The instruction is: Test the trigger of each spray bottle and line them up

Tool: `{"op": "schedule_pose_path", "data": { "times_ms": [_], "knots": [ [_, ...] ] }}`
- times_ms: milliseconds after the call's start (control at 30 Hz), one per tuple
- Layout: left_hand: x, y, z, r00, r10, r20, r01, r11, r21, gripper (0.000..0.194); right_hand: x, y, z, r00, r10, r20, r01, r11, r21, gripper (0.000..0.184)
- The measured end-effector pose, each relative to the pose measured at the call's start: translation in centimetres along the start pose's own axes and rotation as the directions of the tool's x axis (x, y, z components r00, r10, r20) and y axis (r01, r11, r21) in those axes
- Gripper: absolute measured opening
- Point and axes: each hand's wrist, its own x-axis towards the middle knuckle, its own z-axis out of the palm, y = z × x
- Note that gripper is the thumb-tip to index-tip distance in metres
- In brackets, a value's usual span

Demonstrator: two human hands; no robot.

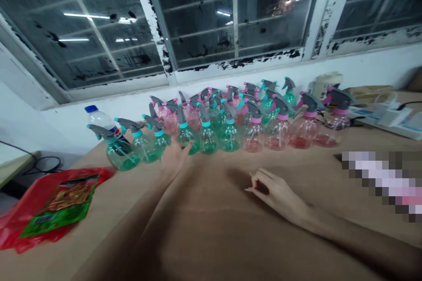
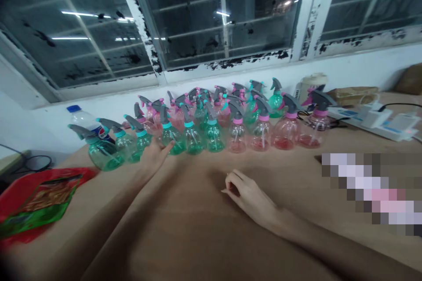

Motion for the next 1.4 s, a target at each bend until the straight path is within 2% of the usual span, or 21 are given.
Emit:
{"op": "schedule_pose_path", "data": {
  "times_ms": [100,200,333,467,700,933,1067,1133,1267,1333,1400],
  "knots": [
    [1.8,1.1,-0.1,0.995,-0.102,0.009,0.101,0.992,0.072,0.074,-1.3,0.5,-1.2,0.998,0.061,0.0,-0.061,0.998,0.031,0.013],
    [2.9,1.6,-0.2,0.989,-0.146,0.025,0.142,0.982,0.125,0.086,-2.4,0.6,-2.1,0.995,0.099,0.012,-0.1,0.994,0.052,0.011],
    [3.3,1.8,-0.2,0.988,-0.152,0.032,0.144,0.974,0.176,0.078,-3.4,0.3,-2.7,0.994,0.104,0.007,-0.105,0.99,0.097,0.014],
    [2.8,1.9,-0.5,0.99,-0.141,0.015,0.135,0.965,0.225,0.068,-3.6,0.1,-2.6,0.999,0.04,0.003,-0.04,0.984,0.173,0.022],
    [0.2,1.9,-2.1,0.997,-0.078,0.0,0.074,0.946,0.315,0.065,-2.3,0.0,-1.9,0.998,0.054,0.012,-0.055,0.994,0.091,0.004],
    [-4.4,1.6,-3.4,0.999,0.001,0.034,-0.012,0.939,0.343,0.078,-1.1,-0.1,-1.4,0.994,0.072,0.076,-0.084,0.983,0.166,0.019],
    [-7.3,2.2,-3.8,0.998,-0.011,0.067,-0.012,0.944,0.329,0.078,0.0,-0.6,-1.4,0.983,0.141,0.118,-0.16,0.974,0.163,0.013],
    [-8.8,2.8,-3.9,0.995,0.002,0.104,-0.035,0.949,0.314,0.081,0.8,-1.3,-1.3,0.981,0.149,0.122,-0.168,0.973,0.159,0.032],
    [-11.6,4.0,-4.5,0.981,0.065,0.182,-0.116,0.951,0.285,0.085,2.7,-3.8,0.0,0.979,0.152,0.134,-0.185,0.942,0.281,0.086],
    [-12.3,3.8,-4.9,0.963,0.11,0.245,-0.168,0.958,0.232,0.074,3.6,-5.1,0.9,0.982,0.158,0.103,-0.184,0.922,0.34,0.098],
    [-12.3,2.5,-5.2,0.961,0.145,0.236,-0.182,0.973,0.141,0.061,4.4,-6.3,1.9,0.986,0.158,0.046,-0.163,0.893,0.419,0.099]
  ]
}}
